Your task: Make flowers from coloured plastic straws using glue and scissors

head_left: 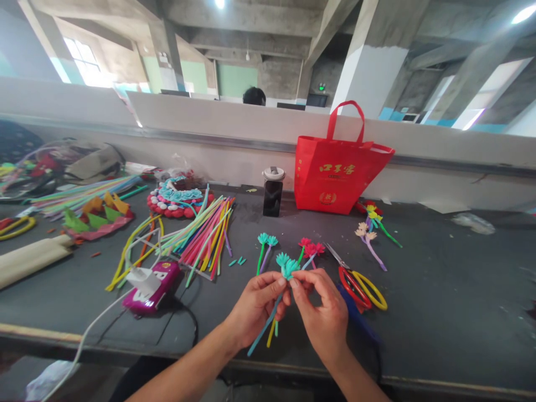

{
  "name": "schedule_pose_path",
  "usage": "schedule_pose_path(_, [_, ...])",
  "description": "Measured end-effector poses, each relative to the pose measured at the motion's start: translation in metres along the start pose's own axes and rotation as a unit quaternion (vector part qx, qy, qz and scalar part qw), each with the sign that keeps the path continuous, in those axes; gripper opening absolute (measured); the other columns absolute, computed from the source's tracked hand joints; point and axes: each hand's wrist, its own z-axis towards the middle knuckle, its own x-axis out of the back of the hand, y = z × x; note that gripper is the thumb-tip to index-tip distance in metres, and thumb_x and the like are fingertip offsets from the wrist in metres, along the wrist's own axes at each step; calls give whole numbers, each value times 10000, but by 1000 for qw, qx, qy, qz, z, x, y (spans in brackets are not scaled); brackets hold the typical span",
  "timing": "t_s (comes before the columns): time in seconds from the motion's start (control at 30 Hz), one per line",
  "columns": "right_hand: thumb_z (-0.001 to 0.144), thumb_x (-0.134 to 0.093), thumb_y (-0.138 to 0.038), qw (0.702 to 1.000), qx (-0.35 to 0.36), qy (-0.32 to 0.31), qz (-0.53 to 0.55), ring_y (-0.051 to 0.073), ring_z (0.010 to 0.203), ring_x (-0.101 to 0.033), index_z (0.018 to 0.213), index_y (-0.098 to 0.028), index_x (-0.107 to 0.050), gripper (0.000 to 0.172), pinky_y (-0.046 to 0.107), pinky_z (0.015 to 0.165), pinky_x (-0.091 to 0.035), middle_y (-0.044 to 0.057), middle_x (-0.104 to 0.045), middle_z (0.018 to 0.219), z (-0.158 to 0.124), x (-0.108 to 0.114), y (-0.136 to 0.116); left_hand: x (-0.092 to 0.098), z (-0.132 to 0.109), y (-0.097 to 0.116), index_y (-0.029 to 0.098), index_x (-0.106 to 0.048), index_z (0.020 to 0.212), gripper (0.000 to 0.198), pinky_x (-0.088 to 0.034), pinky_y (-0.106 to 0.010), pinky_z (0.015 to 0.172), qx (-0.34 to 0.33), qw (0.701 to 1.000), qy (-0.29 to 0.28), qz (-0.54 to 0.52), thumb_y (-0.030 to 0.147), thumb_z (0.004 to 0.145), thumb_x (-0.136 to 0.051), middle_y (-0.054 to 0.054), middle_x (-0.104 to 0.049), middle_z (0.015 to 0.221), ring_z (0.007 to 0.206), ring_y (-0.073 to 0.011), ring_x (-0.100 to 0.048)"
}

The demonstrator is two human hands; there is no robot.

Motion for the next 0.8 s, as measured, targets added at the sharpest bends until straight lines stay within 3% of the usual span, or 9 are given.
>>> schedule_pose_path(0.33, [939,-562,-198,998,-34,-44,41,130,677,-570,834,-214,-614,119,243,631,-483,-6,-601,752,1,3,1,1,1,0,135,-661,723,280,-377,-194,463,-5,999,29,-17,332,682,-856,7,-618,591,446,-69,-521])
schedule_pose_path(0.8, [960,-529,-243,993,-70,-62,74,136,683,-554,835,-219,-598,145,253,635,-452,-12,-589,754,-1,4,2,2,1,-1,137,-656,728,249,-353,-212,490,8,1000,6,-11,326,723,-818,-7,-613,603,465,-77,-505])
